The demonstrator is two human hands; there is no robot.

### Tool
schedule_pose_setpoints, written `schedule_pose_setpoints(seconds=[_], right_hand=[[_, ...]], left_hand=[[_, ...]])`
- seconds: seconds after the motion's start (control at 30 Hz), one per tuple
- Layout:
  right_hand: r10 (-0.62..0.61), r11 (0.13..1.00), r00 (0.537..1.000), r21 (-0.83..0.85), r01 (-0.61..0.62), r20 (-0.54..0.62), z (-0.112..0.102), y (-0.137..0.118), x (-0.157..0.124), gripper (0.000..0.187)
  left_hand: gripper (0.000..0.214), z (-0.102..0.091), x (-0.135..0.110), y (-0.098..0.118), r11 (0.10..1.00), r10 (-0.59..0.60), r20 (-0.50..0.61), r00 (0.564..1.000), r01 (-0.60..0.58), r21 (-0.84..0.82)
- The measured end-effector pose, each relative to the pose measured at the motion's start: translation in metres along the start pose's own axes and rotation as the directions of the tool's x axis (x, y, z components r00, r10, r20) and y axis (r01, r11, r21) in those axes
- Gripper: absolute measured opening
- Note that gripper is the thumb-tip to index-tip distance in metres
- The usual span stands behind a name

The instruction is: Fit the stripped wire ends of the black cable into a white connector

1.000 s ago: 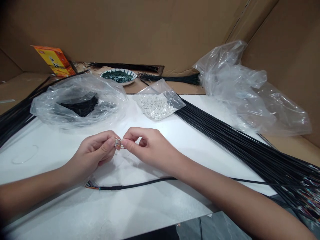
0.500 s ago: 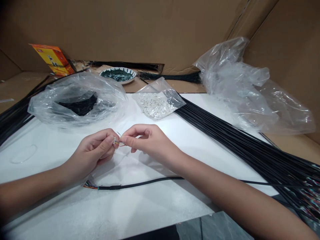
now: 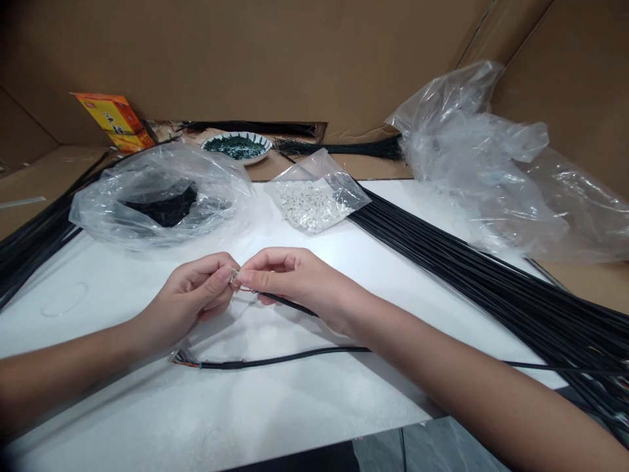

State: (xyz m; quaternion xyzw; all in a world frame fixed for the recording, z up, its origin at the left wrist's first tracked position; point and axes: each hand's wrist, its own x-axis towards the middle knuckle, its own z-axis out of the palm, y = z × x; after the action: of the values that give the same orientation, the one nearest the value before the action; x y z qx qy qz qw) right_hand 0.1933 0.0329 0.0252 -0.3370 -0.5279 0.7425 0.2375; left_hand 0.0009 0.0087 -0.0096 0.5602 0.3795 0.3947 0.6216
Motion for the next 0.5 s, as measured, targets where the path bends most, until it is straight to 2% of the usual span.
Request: schedule_pose_setpoints(seconds=[0.1, 0.27, 0.5], right_hand=[[-0.101, 0.973, 0.994, -0.211, 0.093, -0.028, 0.0007, -0.0023, -0.0021, 0.013], [-0.279, 0.83, 0.958, -0.518, 0.21, -0.059, -0.0002, -0.0072, -0.0045, 0.011], [-0.129, 0.878, 0.992, -0.466, 0.106, -0.016, -0.0012, -0.0101, -0.006, 0.018]], left_hand=[[0.035, -0.0004, -0.001, 0.0002, 1.0, -0.003, 0.006, 1.0, 0.003, 0.014], [0.034, -0.0003, -0.0023, 0.0012, 0.999, -0.004, 0.004, 1.0, 0.003, 0.05], [0.033, 0.0001, -0.0004, 0.0018, 0.999, -0.02, 0.013, 1.0, 0.02, 0.026]])
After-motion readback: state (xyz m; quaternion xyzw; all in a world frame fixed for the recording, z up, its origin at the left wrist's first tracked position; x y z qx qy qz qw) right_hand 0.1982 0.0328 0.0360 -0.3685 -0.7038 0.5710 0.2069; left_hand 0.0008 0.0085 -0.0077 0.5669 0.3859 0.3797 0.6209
